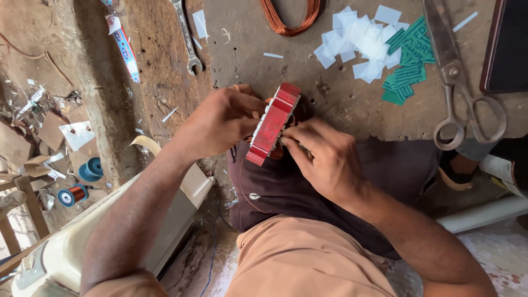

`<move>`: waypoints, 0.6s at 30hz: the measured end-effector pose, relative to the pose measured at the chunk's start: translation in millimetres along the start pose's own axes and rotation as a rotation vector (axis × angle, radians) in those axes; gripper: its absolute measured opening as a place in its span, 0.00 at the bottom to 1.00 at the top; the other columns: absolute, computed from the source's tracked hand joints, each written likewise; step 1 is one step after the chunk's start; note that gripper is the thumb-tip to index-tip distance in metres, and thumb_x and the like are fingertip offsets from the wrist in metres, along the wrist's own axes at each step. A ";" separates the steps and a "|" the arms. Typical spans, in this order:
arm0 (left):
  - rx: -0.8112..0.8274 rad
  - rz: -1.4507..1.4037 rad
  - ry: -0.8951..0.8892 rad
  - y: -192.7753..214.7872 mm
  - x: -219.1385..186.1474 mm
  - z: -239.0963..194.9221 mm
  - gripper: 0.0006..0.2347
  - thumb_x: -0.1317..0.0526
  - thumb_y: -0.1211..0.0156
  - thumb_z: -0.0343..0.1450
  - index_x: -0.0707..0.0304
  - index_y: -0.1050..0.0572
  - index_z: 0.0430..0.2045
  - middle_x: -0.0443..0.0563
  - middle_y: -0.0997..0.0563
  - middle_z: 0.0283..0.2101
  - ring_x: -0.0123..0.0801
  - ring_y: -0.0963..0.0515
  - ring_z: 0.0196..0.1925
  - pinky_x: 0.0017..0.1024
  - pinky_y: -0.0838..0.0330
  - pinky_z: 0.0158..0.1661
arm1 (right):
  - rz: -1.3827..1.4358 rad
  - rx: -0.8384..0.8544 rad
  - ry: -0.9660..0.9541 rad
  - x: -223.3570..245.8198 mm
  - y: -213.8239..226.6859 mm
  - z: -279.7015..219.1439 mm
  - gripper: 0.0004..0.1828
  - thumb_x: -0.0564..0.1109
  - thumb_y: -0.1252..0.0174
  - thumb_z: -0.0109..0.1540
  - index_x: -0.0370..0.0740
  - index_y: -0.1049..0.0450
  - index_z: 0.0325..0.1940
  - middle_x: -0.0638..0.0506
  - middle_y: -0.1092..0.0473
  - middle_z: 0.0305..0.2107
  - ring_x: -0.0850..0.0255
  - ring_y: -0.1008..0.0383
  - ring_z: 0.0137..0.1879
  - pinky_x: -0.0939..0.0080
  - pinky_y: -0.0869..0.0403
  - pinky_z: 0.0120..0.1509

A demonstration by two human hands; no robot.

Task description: Repairing and winding copper wire into an electromechanical motor component.

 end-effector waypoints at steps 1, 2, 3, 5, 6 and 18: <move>-0.010 -0.052 0.033 0.5 1.8 -0.5 0.04 0.68 0.37 0.67 0.69 0.18 0.31 0.50 0.23 0.33 0.28 0.22 0.35 0.29 0.27 0.34 | 0.039 0.011 -0.049 -7.1 -3.0 -1.6 0.07 0.36 0.35 0.62 0.34 0.22 0.44 0.45 0.25 0.35 0.51 0.21 0.37 0.54 0.25 0.39; -0.020 -0.103 0.067 0.9 4.1 -1.2 0.04 0.69 0.38 0.68 0.70 0.19 0.32 0.50 0.23 0.32 0.28 0.22 0.34 0.29 0.27 0.33 | 0.078 0.021 -0.097 -14.0 -6.7 -3.4 0.07 0.36 0.34 0.62 0.34 0.22 0.44 0.46 0.24 0.36 0.53 0.21 0.34 0.56 0.25 0.36; -0.020 -0.106 0.074 1.1 3.4 -1.3 0.04 0.69 0.38 0.68 0.70 0.19 0.32 0.50 0.23 0.32 0.28 0.22 0.34 0.29 0.27 0.33 | 0.083 0.027 -0.100 -13.4 -6.4 -2.7 0.07 0.36 0.34 0.62 0.34 0.22 0.44 0.46 0.24 0.36 0.53 0.21 0.34 0.56 0.25 0.36; -0.010 -0.135 0.114 0.5 3.5 -1.1 0.07 0.69 0.39 0.68 0.67 0.17 0.37 0.48 0.23 0.33 0.26 0.22 0.31 0.27 0.27 0.30 | -0.026 0.000 0.039 2.3 -0.7 -0.4 0.07 0.35 0.34 0.62 0.35 0.23 0.44 0.47 0.26 0.36 0.50 0.21 0.40 0.53 0.23 0.44; -0.011 -0.136 0.115 0.5 2.0 -0.6 0.07 0.69 0.39 0.68 0.67 0.17 0.37 0.48 0.23 0.33 0.26 0.22 0.31 0.27 0.27 0.30 | -0.025 0.001 0.039 2.0 0.1 0.3 0.07 0.35 0.34 0.62 0.35 0.23 0.44 0.47 0.26 0.36 0.50 0.21 0.40 0.53 0.23 0.44; 0.050 -0.172 0.042 -2.6 3.9 3.5 0.04 0.70 0.37 0.69 0.73 0.18 0.34 0.49 0.22 0.38 0.25 0.23 0.33 0.26 0.27 0.30 | -0.114 0.072 0.117 8.8 0.4 10.3 0.07 0.37 0.33 0.59 0.36 0.21 0.40 0.48 0.28 0.35 0.49 0.24 0.39 0.51 0.25 0.41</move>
Point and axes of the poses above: each hand's wrist, its own z-axis towards the middle knuckle, its own y-axis out of the back of the hand, x = y × z, the point moved 10 cm from there along z, towards the middle knuckle
